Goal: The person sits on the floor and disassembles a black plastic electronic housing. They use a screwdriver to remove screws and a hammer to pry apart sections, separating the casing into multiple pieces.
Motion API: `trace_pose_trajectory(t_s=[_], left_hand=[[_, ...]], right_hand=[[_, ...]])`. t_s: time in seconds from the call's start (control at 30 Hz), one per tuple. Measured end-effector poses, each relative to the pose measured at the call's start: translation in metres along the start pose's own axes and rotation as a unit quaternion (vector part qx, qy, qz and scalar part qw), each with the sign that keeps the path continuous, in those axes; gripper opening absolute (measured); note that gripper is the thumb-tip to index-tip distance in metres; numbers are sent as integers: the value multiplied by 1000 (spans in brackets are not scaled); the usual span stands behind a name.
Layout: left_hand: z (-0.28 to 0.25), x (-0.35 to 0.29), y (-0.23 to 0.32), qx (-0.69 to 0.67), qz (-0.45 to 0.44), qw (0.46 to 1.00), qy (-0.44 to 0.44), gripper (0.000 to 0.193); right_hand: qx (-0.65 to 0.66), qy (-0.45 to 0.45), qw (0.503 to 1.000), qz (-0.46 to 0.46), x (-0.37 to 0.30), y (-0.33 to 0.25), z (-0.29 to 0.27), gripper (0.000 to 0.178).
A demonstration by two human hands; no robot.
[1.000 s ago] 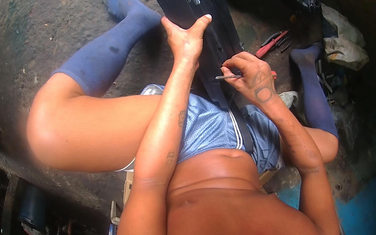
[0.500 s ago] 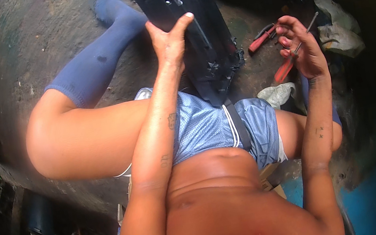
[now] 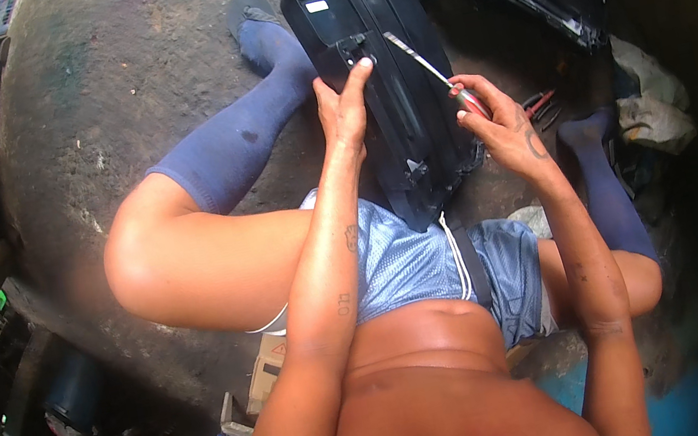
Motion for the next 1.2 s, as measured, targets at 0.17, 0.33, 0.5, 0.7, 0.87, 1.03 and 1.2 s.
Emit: trace_pose_trajectory(t_s=[0.17, 0.33, 0.5, 0.7, 0.87, 1.03, 1.2], left_hand=[[-3, -7, 6, 79, -7, 997, 24, 70], [-2, -10, 13, 93, -1, 995, 39, 76], [-3, -16, 24, 136, -38, 989, 49, 78], [-2, -19, 31, 149, -46, 987, 48, 79], [-1, -16, 25, 142, -33, 988, 57, 77], [0, -16, 23, 190, 10, 980, 55, 83], [0, -16, 21, 191, -7, 980, 58, 83]], right_hand=[[-29, -2, 999, -41, 15, -41, -21, 36], [-138, -29, 987, -71, 24, -75, -29, 36], [-176, -67, 982, -24, 35, -94, -32, 38], [-236, -95, 966, -41, 45, -102, -40, 43], [-243, -142, 958, -46, 65, -104, -42, 42], [-82, -264, 944, 181, 82, -85, -44, 35], [-339, -162, 879, -294, 84, -124, -43, 33]])
Point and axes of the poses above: each hand's wrist, its own x-axis towards the middle knuckle, its own z-axis out of the palm, y = z × x, the point moved 6 cm from there along x, towards the middle knuckle, and after that the axes turned 1 degree about y, right-handed, at the moved point
